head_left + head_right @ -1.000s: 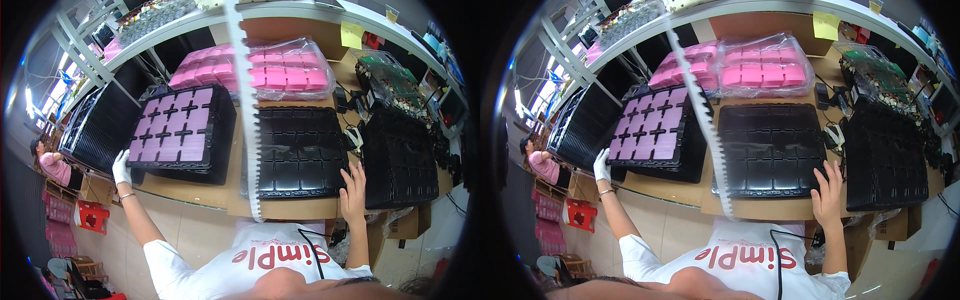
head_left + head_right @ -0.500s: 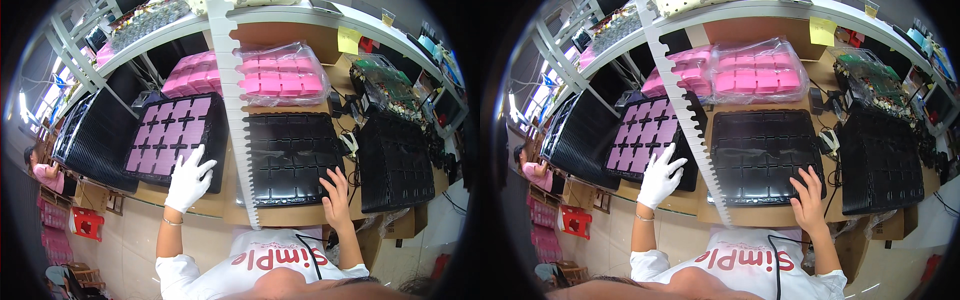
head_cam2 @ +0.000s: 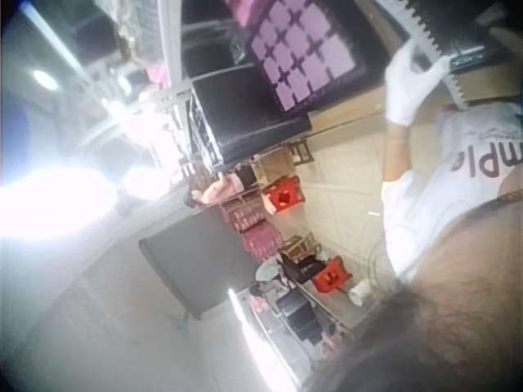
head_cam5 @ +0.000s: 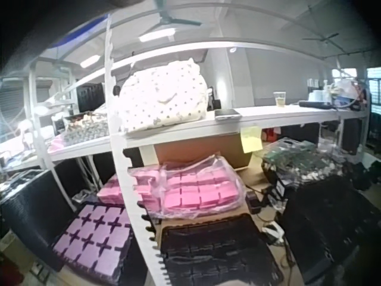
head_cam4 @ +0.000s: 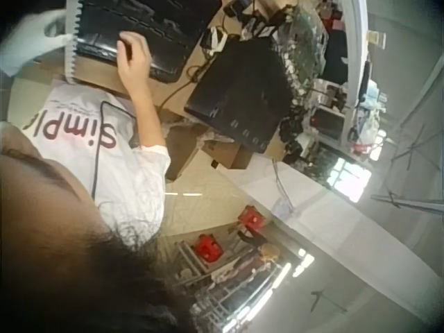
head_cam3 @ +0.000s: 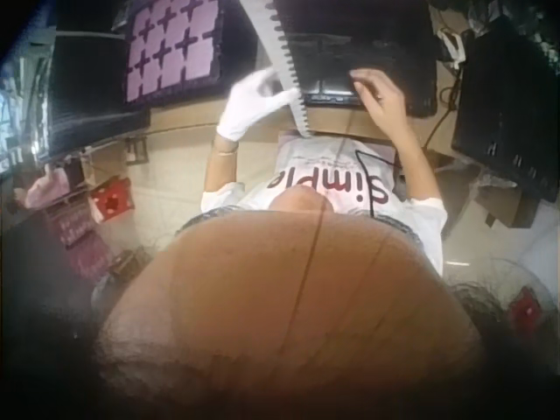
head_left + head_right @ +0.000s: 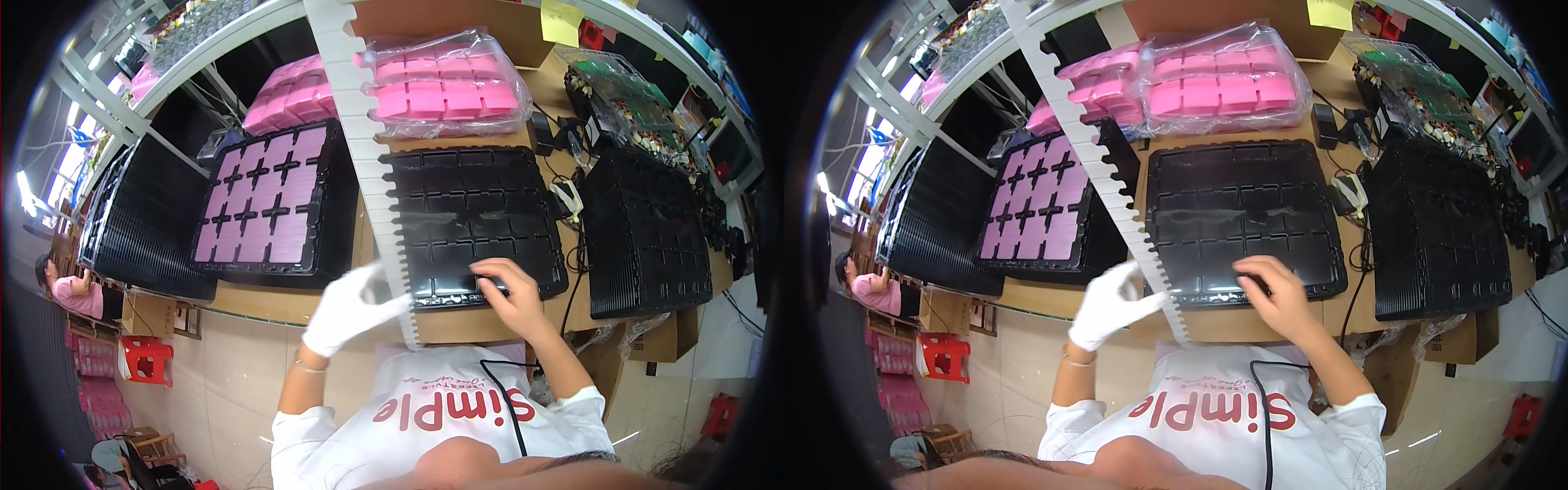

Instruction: The person places pink plastic inserts into black plastic trays on a table. They then use a white plastic comb-like tool to press the inserts into the tray compartments. The person repeats this process for multiple trays, moving the completed ones to the side.

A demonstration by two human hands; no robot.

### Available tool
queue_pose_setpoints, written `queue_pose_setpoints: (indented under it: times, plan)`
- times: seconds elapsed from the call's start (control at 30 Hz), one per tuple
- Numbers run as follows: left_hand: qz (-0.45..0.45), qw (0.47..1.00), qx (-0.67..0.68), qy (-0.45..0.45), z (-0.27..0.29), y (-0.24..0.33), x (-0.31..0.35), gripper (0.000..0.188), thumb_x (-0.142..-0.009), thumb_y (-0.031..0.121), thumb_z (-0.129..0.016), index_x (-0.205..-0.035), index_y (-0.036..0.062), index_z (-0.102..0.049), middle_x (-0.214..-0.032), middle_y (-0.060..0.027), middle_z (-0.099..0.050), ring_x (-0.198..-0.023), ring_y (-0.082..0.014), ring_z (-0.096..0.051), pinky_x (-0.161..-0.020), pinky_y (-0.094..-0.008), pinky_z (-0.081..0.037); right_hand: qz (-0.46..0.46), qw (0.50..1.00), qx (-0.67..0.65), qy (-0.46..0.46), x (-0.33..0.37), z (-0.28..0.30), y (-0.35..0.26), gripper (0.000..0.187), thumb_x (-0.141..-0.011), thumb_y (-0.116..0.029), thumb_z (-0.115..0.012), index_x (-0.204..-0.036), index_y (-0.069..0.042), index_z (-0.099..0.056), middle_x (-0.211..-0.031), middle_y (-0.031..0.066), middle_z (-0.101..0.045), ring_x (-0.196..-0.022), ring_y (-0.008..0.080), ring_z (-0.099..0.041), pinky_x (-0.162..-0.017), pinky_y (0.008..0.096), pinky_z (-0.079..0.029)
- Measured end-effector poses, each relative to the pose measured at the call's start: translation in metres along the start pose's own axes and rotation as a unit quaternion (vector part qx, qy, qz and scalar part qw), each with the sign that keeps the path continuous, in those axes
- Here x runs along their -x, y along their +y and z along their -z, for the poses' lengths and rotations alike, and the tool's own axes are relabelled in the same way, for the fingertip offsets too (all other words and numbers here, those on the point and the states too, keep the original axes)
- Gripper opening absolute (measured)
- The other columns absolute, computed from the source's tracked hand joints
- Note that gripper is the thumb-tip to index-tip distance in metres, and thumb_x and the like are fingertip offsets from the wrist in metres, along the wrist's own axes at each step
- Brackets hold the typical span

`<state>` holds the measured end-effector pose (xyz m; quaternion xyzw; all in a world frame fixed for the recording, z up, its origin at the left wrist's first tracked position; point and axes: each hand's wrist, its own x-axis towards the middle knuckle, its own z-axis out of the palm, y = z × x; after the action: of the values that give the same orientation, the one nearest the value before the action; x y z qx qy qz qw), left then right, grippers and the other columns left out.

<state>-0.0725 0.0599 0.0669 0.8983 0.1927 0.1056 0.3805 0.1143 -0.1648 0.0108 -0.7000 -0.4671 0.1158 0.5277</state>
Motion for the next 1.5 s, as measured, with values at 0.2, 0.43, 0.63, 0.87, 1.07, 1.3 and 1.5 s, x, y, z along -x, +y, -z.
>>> queue_pose_setpoints:
  times: [0.2,0.43,0.63,0.87,1.07,1.3,1.5]
  plan:
    - [0.11,0.922,0.346,0.132,-0.028,-0.004,-0.011,0.023,-0.094,0.016,-0.064,-0.107,-0.0021,-0.071,-0.088,-0.0088,-0.073,-0.056,-0.0037,-0.055,-0.05,-0.0165,-0.038,-0.11,0.973,-0.156,-0.129,-0.005,-0.068,-0.003,0.038,-0.09,-0.017,-0.07,-0.123,-0.002,-0.06,-0.117,0.014,-0.067,-0.103,0.0204,-0.067,-0.087,0.0303,-0.053]
    - [0.063,0.898,0.435,0.028,-0.029,-0.023,-0.01,0.036,-0.098,0.024,-0.055,-0.118,-0.0048,-0.064,-0.102,-0.0034,-0.069,-0.062,-0.0015,-0.047,-0.055,-0.018,-0.035,-0.238,0.863,-0.376,-0.24,-0.03,-0.082,-0.01,0.015,-0.094,-0.009,-0.065,-0.102,0.003,-0.065,-0.091,0.0134,-0.071,-0.082,0.015,-0.069,-0.076,0.0272,-0.054]
    - [0.143,0.872,0.417,0.212,-0.044,-0.048,-0.017,0.019,-0.093,0.014,-0.067,-0.105,0.0003,-0.071,-0.085,-0.0008,-0.067,-0.059,-0.0027,-0.049,-0.052,-0.0175,-0.036,-0.245,0.895,-0.324,-0.185,-0.026,-0.076,-0.004,0.019,-0.092,-0.009,-0.067,-0.106,0.003,-0.065,-0.092,0.0108,-0.072,-0.084,0.0143,-0.07,-0.077,0.0261,-0.055]
    - [0.186,0.739,0.641,0.092,-0.041,-0.042,-0.022,0.038,-0.096,0.029,-0.063,-0.118,-0.0026,-0.063,-0.099,-0.0101,-0.072,-0.063,-0.0043,-0.056,-0.054,-0.0185,-0.04,-0.23,0.928,-0.262,-0.133,-0.027,-0.071,0.001,0.012,-0.092,-0.006,-0.067,-0.1,0.003,-0.066,-0.091,0.0101,-0.072,-0.084,0.0122,-0.07,-0.075,0.0242,-0.055]
    - [0.165,0.863,0.46,0.127,-0.053,-0.044,-0.024,0.015,-0.09,0.014,-0.07,-0.095,0.0006,-0.07,-0.08,-0.004,-0.066,-0.063,-0.0052,-0.056,-0.057,-0.02,-0.042,-0.06,0.985,-0.158,-0.023,-0.027,-0.082,-0.002,0.012,-0.083,-0.007,-0.074,-0.093,-0.004,-0.069,-0.092,0.009,-0.069,-0.082,0.0168,-0.067,-0.073,0.0298,-0.053]
    - [0.176,0.811,0.488,0.271,-0.056,-0.059,-0.035,0.011,-0.094,0.012,-0.067,-0.097,0.0023,-0.065,-0.081,-0.005,-0.066,-0.065,-0.0069,-0.059,-0.059,-0.0195,-0.045,0.24,0.97,-0.015,-0.019,-0.08,-0.066,-0.003,0.013,-0.075,-0.001,-0.076,-0.084,-0.006,-0.068,-0.088,0.0056,-0.064,-0.085,0.0245,-0.061,-0.077,0.0354,-0.049]
    - [0.2,0.808,0.51,0.215,-0.061,-0.057,-0.04,0.014,-0.091,0.017,-0.072,-0.09,0.0044,-0.065,-0.078,-0.0031,-0.065,-0.063,-0.0057,-0.057,-0.059,-0.0199,-0.044,-0.085,0.991,-0.038,-0.094,-0.24,-0.073,0.109,0.016,-0.087,-0.015,-0.071,-0.092,0.0,-0.069,-0.086,0.0054,-0.071,-0.081,0.0114,-0.065,-0.076,0.0272,-0.052]
